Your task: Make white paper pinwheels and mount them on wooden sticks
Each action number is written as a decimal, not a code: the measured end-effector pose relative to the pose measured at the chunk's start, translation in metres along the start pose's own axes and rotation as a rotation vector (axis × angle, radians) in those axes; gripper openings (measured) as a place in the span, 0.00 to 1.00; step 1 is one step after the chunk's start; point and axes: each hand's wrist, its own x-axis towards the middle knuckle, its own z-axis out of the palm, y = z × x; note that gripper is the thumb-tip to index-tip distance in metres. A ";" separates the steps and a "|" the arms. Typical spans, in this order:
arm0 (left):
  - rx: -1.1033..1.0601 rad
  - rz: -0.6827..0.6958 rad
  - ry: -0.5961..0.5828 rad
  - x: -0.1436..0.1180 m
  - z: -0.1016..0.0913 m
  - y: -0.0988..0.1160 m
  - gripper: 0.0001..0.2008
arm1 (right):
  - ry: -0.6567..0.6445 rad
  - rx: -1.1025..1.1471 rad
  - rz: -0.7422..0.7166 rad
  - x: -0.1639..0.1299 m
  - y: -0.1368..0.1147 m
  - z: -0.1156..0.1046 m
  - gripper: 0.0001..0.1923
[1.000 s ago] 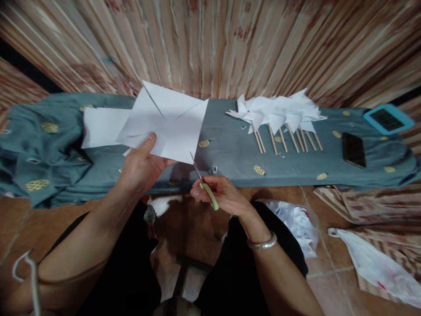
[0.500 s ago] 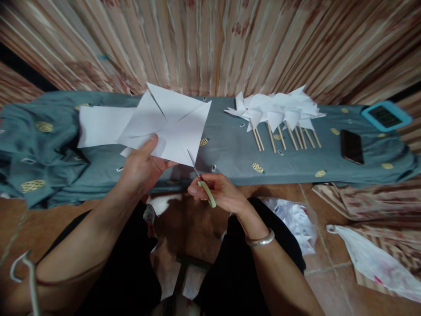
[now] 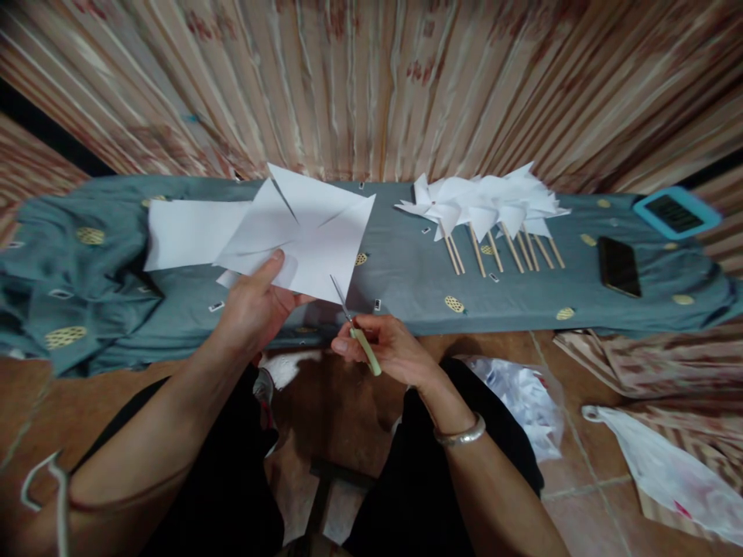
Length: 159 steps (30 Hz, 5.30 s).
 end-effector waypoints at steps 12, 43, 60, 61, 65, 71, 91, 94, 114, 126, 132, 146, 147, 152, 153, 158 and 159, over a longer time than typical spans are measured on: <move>0.108 0.054 0.024 0.004 -0.008 -0.011 0.11 | -0.004 0.060 0.001 0.003 0.007 0.001 0.26; 0.403 0.251 0.016 0.010 -0.004 -0.012 0.09 | 0.102 0.178 0.046 0.005 0.013 0.009 0.25; 0.512 0.257 -0.016 0.012 0.003 -0.020 0.08 | 0.142 0.098 -0.029 0.001 0.019 0.006 0.23; 0.507 0.256 -0.016 0.012 0.003 -0.020 0.07 | 0.145 0.108 -0.023 0.001 0.019 0.006 0.23; 0.508 0.258 -0.012 0.011 0.004 -0.019 0.07 | 0.171 0.152 0.007 0.002 0.019 0.008 0.24; 0.556 0.267 0.017 0.011 0.003 -0.018 0.08 | 0.198 0.244 0.051 0.005 0.020 0.012 0.27; 0.447 0.233 -0.054 0.011 0.002 -0.021 0.07 | 0.195 0.214 0.027 0.006 0.019 0.014 0.25; 0.434 0.194 -0.097 0.009 0.002 -0.023 0.09 | 0.209 0.187 0.000 0.005 0.017 0.012 0.25; 0.347 0.127 -0.139 0.005 0.002 -0.025 0.10 | 0.282 0.283 0.034 0.008 0.020 0.015 0.24; 0.328 0.091 -0.120 0.003 0.003 -0.026 0.13 | 0.301 0.311 0.043 0.009 0.020 0.015 0.25; 0.302 0.078 -0.150 0.002 0.004 -0.026 0.12 | 0.299 0.294 0.008 0.009 0.020 0.014 0.23; 0.306 0.048 -0.152 0.000 0.002 -0.026 0.12 | 0.331 0.318 0.021 0.009 0.016 0.015 0.23; 0.310 0.053 -0.154 0.000 0.002 -0.027 0.12 | 0.334 0.318 0.021 0.009 0.016 0.015 0.23; 0.323 0.061 -0.153 0.001 0.000 -0.027 0.11 | 0.335 0.319 0.017 0.011 0.016 0.016 0.23; 0.319 0.064 -0.152 0.001 0.000 -0.027 0.11 | 0.334 0.325 0.019 0.011 0.016 0.016 0.23; 0.313 0.073 -0.143 0.000 0.000 -0.026 0.12 | 0.330 0.320 0.015 0.011 0.019 0.016 0.22; 0.312 0.069 -0.140 0.000 0.001 -0.026 0.12 | 0.330 0.311 0.011 0.011 0.019 0.016 0.22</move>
